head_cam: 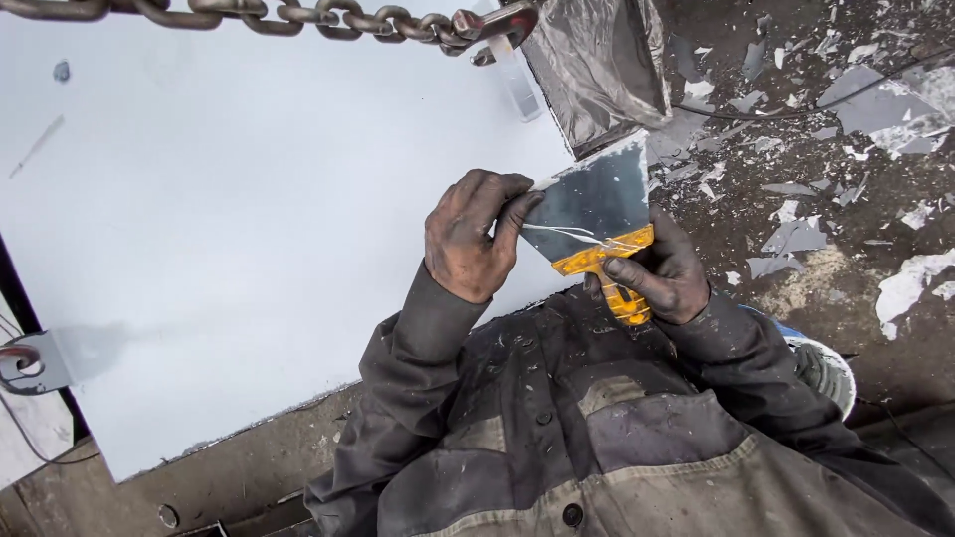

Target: The person uses a yellow scraper to remove old paint and debris from the edges and surface of a large white metal panel. They work along the seams and corners, scraping off layers of material and occasionally wiping the surface with their gloved hand.

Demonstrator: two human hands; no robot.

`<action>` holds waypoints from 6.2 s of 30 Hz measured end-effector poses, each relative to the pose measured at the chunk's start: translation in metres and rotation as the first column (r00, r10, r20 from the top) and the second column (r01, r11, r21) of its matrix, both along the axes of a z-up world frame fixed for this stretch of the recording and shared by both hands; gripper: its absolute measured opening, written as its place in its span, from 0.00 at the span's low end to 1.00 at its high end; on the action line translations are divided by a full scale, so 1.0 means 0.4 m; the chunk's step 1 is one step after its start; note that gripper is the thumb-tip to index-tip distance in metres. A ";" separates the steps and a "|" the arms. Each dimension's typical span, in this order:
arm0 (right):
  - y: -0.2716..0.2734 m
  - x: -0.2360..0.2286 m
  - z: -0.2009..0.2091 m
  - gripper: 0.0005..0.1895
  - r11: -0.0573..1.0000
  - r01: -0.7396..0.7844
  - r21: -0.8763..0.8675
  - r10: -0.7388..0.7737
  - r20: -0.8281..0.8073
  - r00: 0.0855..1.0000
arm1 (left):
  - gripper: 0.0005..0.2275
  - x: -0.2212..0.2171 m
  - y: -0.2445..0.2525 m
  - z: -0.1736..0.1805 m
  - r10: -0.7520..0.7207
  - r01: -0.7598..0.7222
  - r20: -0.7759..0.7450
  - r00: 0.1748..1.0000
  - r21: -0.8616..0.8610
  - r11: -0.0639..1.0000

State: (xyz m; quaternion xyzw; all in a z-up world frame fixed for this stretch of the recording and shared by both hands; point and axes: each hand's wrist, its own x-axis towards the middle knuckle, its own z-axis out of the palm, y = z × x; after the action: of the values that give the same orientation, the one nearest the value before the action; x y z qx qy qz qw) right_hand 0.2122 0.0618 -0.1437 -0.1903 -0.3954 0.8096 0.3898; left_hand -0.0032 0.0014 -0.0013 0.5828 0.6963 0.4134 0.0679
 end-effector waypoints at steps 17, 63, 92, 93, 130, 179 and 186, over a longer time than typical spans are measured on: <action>-0.030 0.058 0.061 0.22 1.000 0.001 0.029 -0.009 0.271 0.962 | 0.05 -0.016 0.041 -0.221 -0.192 0.135 -0.321 0.927 -0.192 0.972; 0.197 -0.135 -0.317 0.25 0.952 0.104 -0.287 0.082 0.567 0.820 | 0.25 0.069 0.172 -0.771 0.620 -0.051 0.528 0.580 -0.736 0.675; 0.340 -0.130 -0.301 0.31 0.915 -0.174 -0.365 0.350 0.500 0.792 | 0.21 0.125 0.282 -0.634 0.728 -0.387 0.622 0.288 -0.619 0.683; 0.330 -0.128 -0.313 0.31 0.915 -0.156 -0.373 0.338 0.493 0.802 | 0.21 0.121 0.275 -0.643 0.727 -0.387 0.605 0.324 -0.617 0.686; 0.368 -0.282 -0.206 0.15 0.901 0.048 -0.431 0.261 0.628 0.733 | 0.16 0.026 0.337 -0.618 0.785 -0.317 0.580 0.218 -0.719 0.619; 0.375 -0.264 -0.273 0.25 0.890 0.014 -0.456 0.298 0.604 0.740 | 0.25 0.091 0.275 -0.800 0.704 -0.301 0.646 -0.295 -0.762 0.573; 0.432 -0.327 -0.243 0.21 0.815 0.019 -0.580 0.356 0.526 0.772 | 0.27 0.039 0.330 -0.844 0.820 -0.288 0.477 -0.316 -0.872 0.396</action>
State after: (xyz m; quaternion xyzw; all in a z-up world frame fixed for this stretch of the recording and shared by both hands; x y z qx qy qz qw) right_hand 0.0812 0.2344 -0.2411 -0.5085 -0.2642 0.8146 0.0896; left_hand 0.0125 0.1335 -0.3387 -0.3115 0.7199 0.4824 0.3899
